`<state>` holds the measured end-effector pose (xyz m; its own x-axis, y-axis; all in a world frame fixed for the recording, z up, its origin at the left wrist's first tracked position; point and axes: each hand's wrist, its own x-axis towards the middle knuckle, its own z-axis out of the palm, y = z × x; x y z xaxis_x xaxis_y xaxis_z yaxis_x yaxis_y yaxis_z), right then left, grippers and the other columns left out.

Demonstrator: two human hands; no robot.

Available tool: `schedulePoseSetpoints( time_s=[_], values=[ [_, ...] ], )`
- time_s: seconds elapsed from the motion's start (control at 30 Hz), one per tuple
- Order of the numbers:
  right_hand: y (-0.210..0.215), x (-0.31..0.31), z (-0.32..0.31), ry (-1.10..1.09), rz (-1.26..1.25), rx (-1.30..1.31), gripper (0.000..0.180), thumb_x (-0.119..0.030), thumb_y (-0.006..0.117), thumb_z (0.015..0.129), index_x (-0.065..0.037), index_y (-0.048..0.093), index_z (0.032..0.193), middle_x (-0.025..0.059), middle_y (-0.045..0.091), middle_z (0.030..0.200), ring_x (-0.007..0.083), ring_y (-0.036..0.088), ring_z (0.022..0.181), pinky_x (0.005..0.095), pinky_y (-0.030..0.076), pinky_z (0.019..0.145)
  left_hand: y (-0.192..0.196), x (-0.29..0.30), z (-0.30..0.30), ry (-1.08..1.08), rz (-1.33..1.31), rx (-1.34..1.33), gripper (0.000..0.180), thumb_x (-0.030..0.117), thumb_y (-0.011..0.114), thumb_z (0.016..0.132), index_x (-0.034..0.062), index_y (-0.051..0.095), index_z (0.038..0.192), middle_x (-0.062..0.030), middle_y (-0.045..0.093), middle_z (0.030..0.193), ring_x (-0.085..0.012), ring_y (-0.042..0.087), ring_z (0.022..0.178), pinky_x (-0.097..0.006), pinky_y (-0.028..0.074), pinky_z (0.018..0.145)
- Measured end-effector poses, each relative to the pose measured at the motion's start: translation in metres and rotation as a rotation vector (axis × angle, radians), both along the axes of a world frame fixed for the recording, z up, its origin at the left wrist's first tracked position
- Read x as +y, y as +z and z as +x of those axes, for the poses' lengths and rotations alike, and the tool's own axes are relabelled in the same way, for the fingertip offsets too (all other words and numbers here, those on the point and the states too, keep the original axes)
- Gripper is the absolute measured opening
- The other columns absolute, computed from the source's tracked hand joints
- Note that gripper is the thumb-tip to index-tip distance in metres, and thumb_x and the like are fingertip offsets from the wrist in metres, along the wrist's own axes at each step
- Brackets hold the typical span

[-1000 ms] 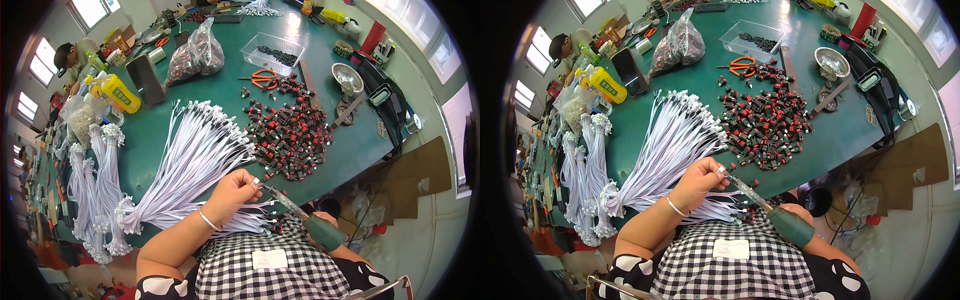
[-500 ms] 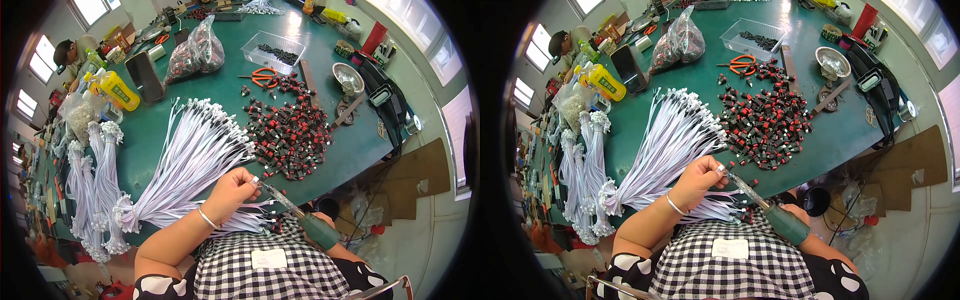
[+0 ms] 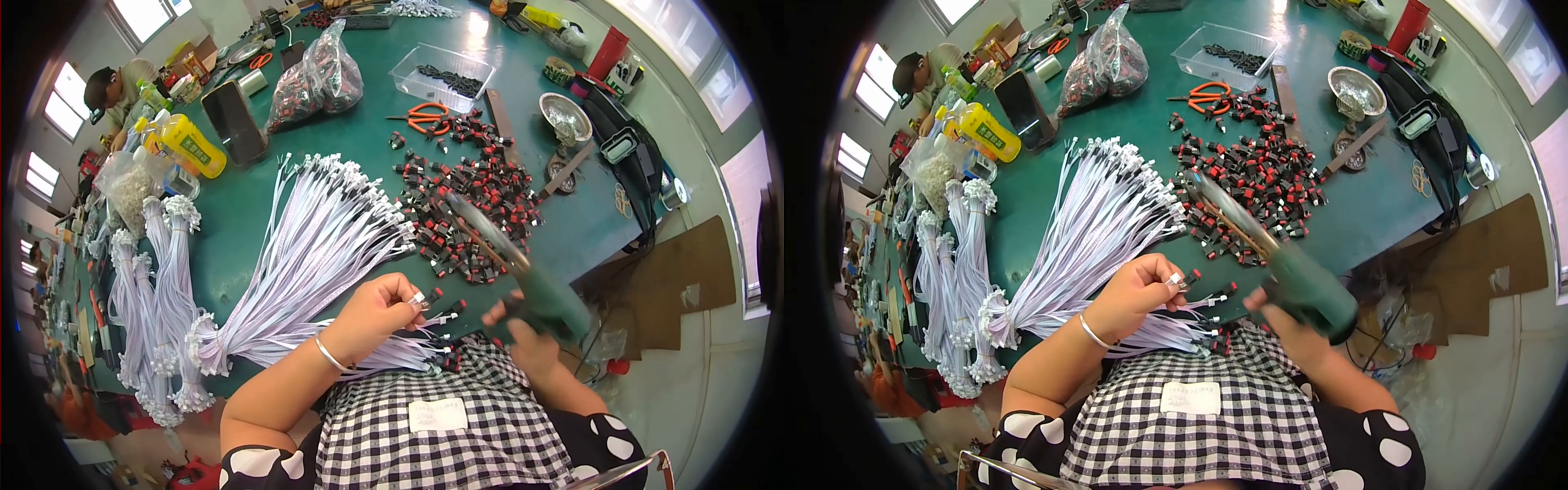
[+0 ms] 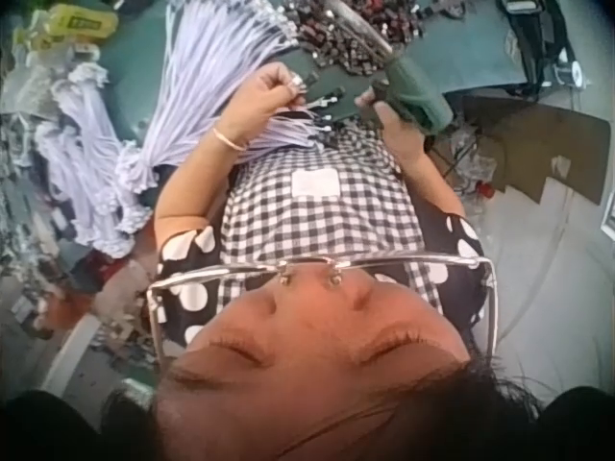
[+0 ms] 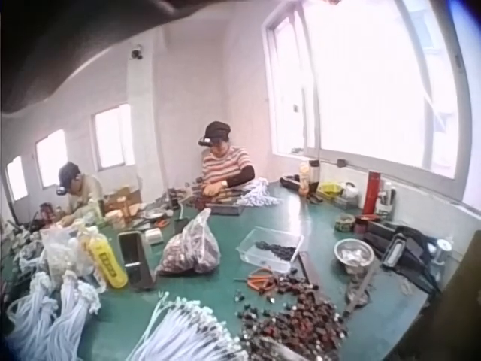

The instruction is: The person applies heat-shrink tubing to wiring connections for small LED modules using a handheld heat gun.

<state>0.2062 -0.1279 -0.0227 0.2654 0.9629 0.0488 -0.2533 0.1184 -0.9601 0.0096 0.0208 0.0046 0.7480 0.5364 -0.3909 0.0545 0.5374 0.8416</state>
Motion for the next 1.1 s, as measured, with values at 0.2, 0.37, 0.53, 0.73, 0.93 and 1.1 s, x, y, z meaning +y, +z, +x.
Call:
schedulePoseSetpoints(
  time_s=[0.2, 0.37, 0.53, 0.73, 0.93, 1.1],
  values=[
    [0.022, 0.053, -0.04, 0.047, -0.003, -0.059, 0.024, -0.002, 0.06, 0.076, -0.003, 0.054, 0.099, 0.0019, 0.058, 0.091, 0.0082, 0.055, 0.082, 0.0253, 0.046, 0.074, 0.009, -0.005, -0.008, -0.097, -0.005, -0.045, 0.006, 0.005, 0.057, 0.081, 0.0045, 0.05, 0.081, -0.0045, 0.054, 0.089, -0.0105, 0.055, 0.072, -0.023, 0.046, 0.064],
    [0.034, 0.052, -0.039, 0.095, -0.141, -0.173, 0.019, -0.003, 0.06, 0.077, -0.002, 0.056, 0.095, 0.0003, 0.057, 0.085, 0.0052, 0.052, 0.073, 0.0219, 0.044, 0.064, 0.012, -0.015, -0.005, -0.067, 0.162, -0.032, 0.019, 0.007, 0.059, 0.08, 0.0044, 0.046, 0.093, -0.0006, 0.054, 0.08, -0.0061, 0.051, 0.069, -0.021, 0.043, 0.062],
    [0.029, 0.047, -0.048, -0.004, -0.122, -0.095, 0.016, -0.003, 0.06, 0.078, -0.003, 0.056, 0.093, -0.0014, 0.056, 0.081, 0.0036, 0.05, 0.069, 0.0195, 0.042, 0.058, 0.015, -0.016, 0.0, -0.217, 0.529, 0.192, 0.03, 0.006, 0.059, 0.081, 0.0062, 0.04, 0.105, -0.0003, 0.053, 0.088, -0.0018, 0.045, 0.07, -0.016, 0.039, 0.058],
    [0.022, 0.045, -0.047, -0.085, -0.149, -0.1, 0.017, -0.003, 0.058, 0.078, -0.003, 0.055, 0.095, 0.0012, 0.056, 0.087, 0.0062, 0.052, 0.074, 0.021, 0.044, 0.063, 0.009, -0.008, -0.007, -0.163, 0.37, 0.142, 0.018, 0.017, 0.052, 0.088, 0.0036, 0.047, 0.099, -0.0001, 0.053, 0.08, -0.0037, 0.049, 0.065, -0.018, 0.043, 0.058],
    [0.028, 0.043, -0.042, -0.055, -0.231, -0.175, 0.014, -0.005, 0.055, 0.08, -0.003, 0.055, 0.094, 0.0014, 0.056, 0.087, 0.0072, 0.053, 0.076, 0.0229, 0.044, 0.067, 0.012, -0.007, -0.008, -0.081, 0.294, 0.11, 0.012, 0.005, 0.056, 0.082, 0.0026, 0.05, 0.092, 0.0012, 0.05, 0.073, -0.0027, 0.047, 0.059, -0.018, 0.038, 0.051],
    [0.021, 0.044, -0.048, -0.05, -0.155, -0.124, 0.016, -0.002, 0.06, 0.077, -0.004, 0.056, 0.093, -0.0021, 0.055, 0.077, 0.0023, 0.048, 0.064, 0.0188, 0.04, 0.055, 0.002, -0.004, -0.007, -0.045, 0.303, 0.012, 0.018, -0.002, 0.057, 0.077, 0.0032, 0.05, 0.092, 0.0013, 0.049, 0.081, -0.0015, 0.044, 0.061, -0.016, 0.037, 0.053]
  ],
)
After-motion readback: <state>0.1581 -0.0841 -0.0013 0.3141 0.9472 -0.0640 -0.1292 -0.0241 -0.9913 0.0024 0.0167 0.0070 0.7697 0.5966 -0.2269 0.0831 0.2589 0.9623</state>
